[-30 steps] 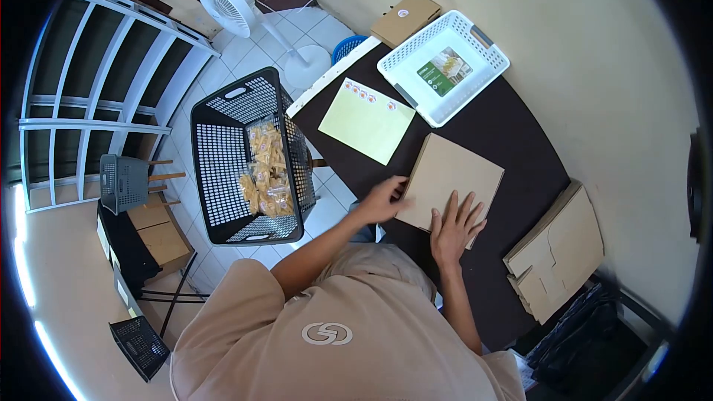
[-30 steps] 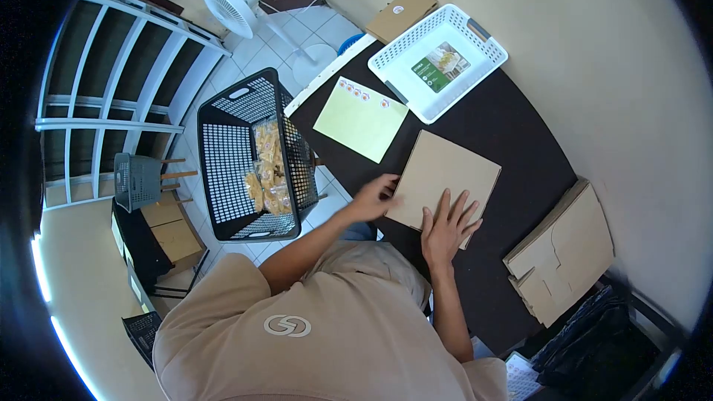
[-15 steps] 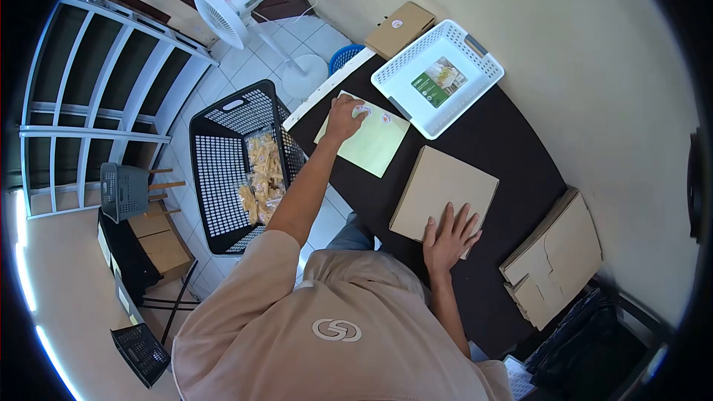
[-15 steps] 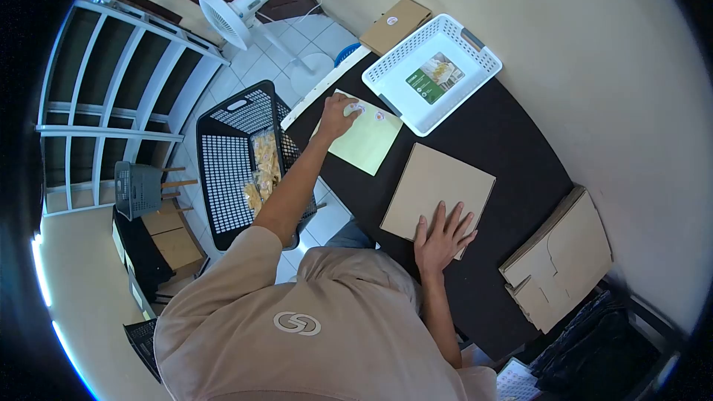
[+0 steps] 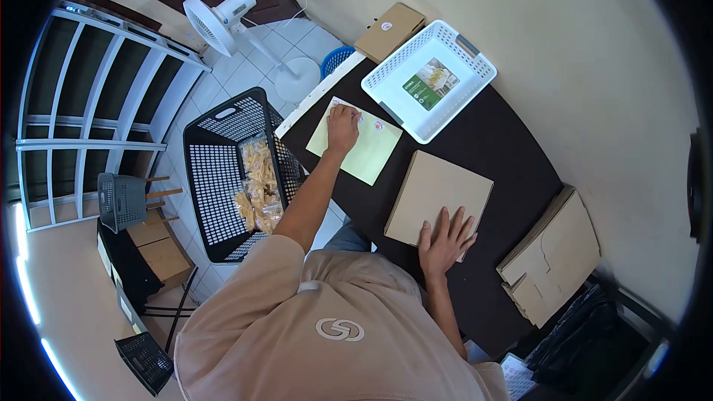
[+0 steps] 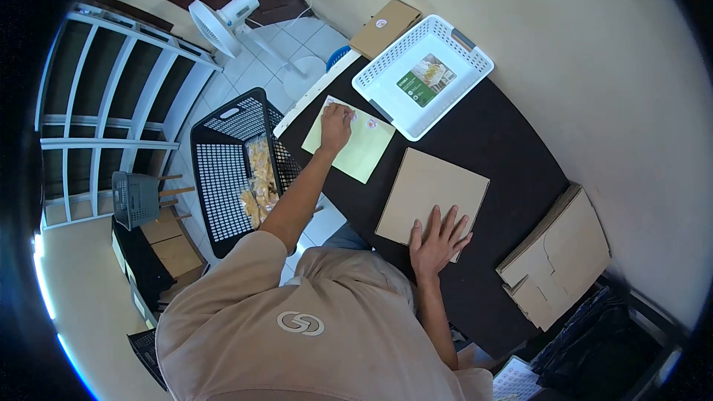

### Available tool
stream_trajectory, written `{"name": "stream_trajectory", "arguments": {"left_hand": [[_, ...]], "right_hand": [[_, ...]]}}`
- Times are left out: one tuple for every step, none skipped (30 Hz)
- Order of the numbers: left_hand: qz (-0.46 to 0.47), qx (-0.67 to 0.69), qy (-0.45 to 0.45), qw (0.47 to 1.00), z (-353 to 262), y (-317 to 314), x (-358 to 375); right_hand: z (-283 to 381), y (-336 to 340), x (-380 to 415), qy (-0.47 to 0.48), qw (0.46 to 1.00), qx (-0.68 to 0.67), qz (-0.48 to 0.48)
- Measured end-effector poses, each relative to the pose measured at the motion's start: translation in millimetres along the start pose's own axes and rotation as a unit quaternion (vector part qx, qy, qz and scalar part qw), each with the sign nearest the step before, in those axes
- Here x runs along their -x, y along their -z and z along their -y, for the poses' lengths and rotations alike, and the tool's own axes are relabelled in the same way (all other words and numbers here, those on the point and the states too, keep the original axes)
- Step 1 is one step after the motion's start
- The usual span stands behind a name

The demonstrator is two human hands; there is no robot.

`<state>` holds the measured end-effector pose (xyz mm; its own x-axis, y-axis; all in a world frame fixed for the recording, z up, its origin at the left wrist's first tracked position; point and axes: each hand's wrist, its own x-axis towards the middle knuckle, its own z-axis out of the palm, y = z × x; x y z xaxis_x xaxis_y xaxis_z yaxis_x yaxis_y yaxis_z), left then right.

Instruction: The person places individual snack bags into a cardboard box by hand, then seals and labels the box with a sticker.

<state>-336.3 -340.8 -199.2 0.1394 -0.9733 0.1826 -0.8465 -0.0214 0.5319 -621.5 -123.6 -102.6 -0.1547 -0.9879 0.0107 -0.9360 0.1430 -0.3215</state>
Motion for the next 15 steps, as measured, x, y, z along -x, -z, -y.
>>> {"name": "stream_trajectory", "arguments": {"left_hand": [[0.002,-0.005,0.01,1.0,-2,0,0],[0.004,-0.01,0.021,1.0,-5,1,-1],[0.005,-0.011,0.022,1.0,-6,-1,-1],[0.012,-0.02,0.038,0.999,-8,-3,-3],[0.019,-0.029,0.053,0.998,-9,-3,-3],[0.019,-0.03,0.053,0.998,-12,0,-3],[0.044,-0.034,0.045,0.997,-15,4,-3],[0.069,-0.039,0.035,0.996,-19,8,-4],[0.068,-0.039,0.035,0.996,-21,11,-4],[0.081,-0.024,0.037,0.996,-24,15,-4],[0.095,-0.008,0.04,0.995,-26,19,-3],[0.094,-0.008,0.038,0.995,-22,16,-4],[0.109,0.019,0.065,0.992,-17,14,-7],[0.125,0.045,0.092,0.987,-12,12,-7],[0.124,0.045,0.091,0.987,-12,17,-5]], "right_hand": [[0,0,0,0.0,1.0,0.0,-0.001],[1,1,0,-0.001,1.0,-0.001,-0.001],[1,0,0,0.0,1.0,-0.002,0.0],[1,-1,0,0.0,1.0,-0.001,-0.004],[0,-1,0,-0.001,1.0,-0.001,-0.008],[0,-1,0,-0.001,1.0,-0.001,-0.007],[0,-1,0,0.0,1.0,-0.002,-0.01],[0,-2,0,0.001,1.0,-0.004,-0.014],[-1,-2,0,0.001,1.0,-0.005,-0.015],[-2,-4,1,0.006,1.0,-0.003,-0.022],[-2,-4,1,0.01,1.0,-0.001,-0.029],[-2,-4,1,0.009,1.0,-0.002,-0.03],[-2,-4,2,0.007,1.0,0.001,-0.028],[-2,-3,2,0.006,1.0,0.004,-0.025],[-2,-3,3,0.006,1.0,0.003,-0.026]]}}
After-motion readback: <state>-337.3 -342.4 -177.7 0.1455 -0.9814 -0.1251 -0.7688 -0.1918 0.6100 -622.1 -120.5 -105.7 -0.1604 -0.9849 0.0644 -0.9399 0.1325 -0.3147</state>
